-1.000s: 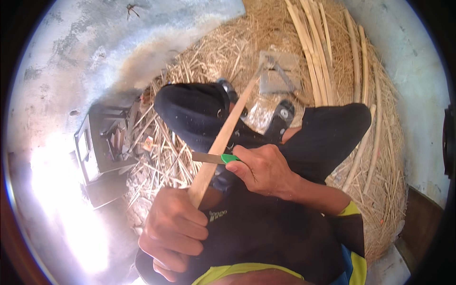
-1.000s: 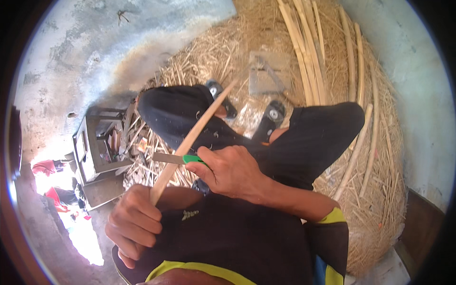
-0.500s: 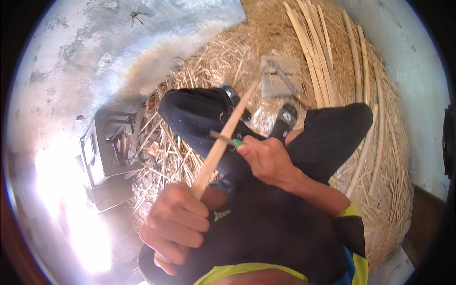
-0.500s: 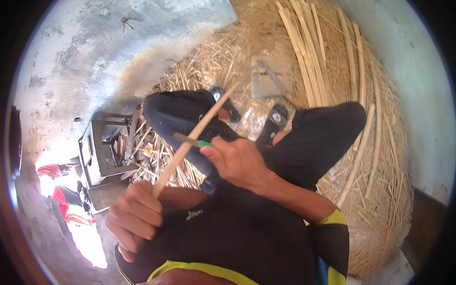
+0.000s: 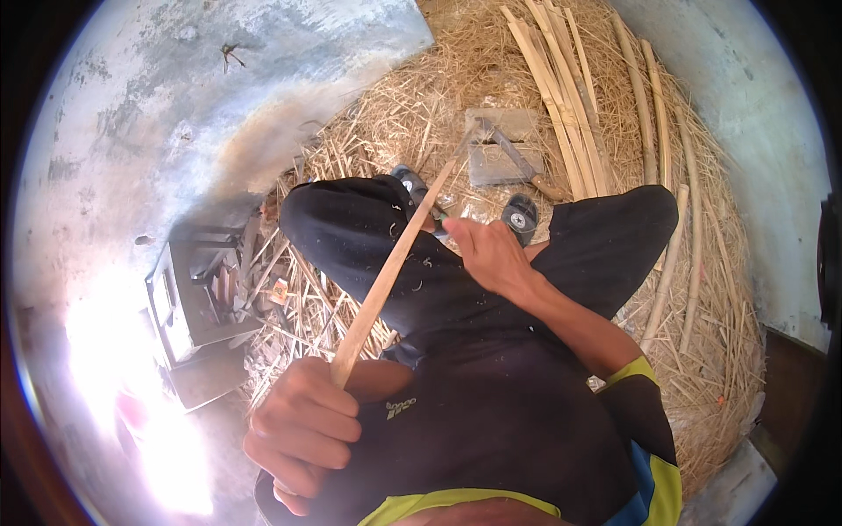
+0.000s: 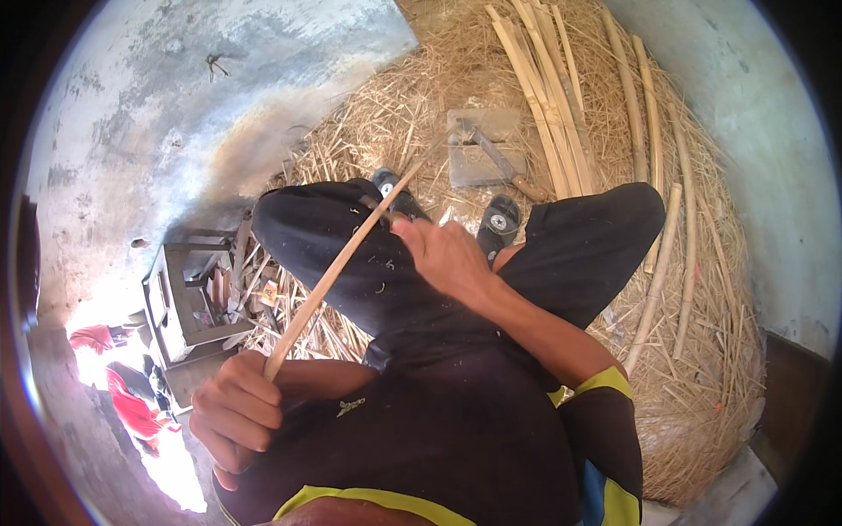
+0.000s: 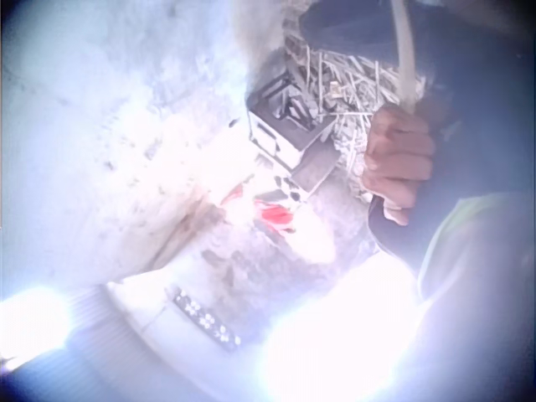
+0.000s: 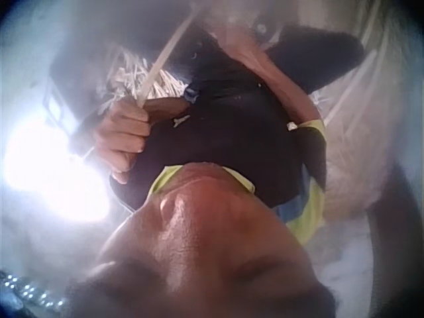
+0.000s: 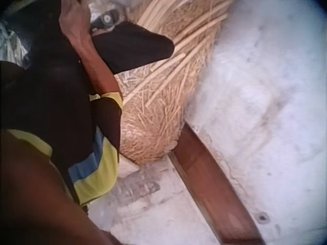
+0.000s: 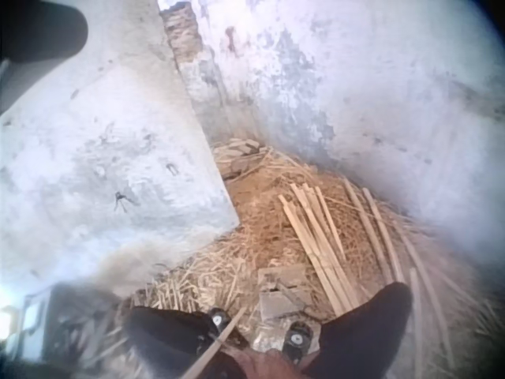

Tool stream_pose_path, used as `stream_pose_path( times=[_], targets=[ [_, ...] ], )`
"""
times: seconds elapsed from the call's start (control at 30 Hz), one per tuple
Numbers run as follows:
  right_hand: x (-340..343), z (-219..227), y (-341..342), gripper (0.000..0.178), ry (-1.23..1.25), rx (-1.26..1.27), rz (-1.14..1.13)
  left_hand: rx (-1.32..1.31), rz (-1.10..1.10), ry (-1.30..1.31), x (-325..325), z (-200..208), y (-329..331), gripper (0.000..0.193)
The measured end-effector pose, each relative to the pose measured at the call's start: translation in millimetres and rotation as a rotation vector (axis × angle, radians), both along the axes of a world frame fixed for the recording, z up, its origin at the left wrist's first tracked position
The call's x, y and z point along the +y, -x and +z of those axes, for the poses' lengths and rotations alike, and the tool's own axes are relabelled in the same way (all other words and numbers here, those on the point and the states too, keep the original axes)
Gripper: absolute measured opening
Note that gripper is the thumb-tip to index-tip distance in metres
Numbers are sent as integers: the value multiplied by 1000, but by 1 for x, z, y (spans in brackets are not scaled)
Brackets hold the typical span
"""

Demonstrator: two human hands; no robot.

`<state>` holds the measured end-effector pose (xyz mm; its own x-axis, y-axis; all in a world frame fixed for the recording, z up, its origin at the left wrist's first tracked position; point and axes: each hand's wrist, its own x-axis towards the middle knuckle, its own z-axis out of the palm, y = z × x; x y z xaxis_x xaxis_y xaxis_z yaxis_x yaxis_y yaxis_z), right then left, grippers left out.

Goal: The person sits cross-legged on a straw-covered floor and uses a green utility knife to shave thin strips of wood from a bamboo stick. They hold the stick in their left hand and scrape the blade along its length, producing wood shavings that fall onto their lap and the surrounding straw.

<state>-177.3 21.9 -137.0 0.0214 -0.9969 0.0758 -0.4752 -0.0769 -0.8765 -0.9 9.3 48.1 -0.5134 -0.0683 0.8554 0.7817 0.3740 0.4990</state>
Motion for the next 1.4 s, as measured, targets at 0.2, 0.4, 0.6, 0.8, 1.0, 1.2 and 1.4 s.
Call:
stream_pose_path(
  times=[0.2,0.4,0.6,0.8,1.0,1.2,1.4],
  targets=[
    [-7,-1,-7,45,8,-42,-28,62,36,-31,-5,-2,-2,48],
    [-5,29,-9,43,-10,-92,120,33,34,-35,-4,-3,-4,50],
    [-46,-28,8,50,-67,90,-16,104,55,-55,-2,-3,-4,50],
    [-29,-16,-5,53,27,-57,25,164,83,-39,-11,-12,-13,50],
    [-44,-32,0,57,-55,50,29,164,69,-48,-13,-11,-7,44],
    [-64,-51,8,59,-159,85,-21,242,165,-79,-10,-23,-26,43],
    [-74,-73,3,60,-133,218,-61,178,129,-77,-10,-10,-22,45]
  ],
)
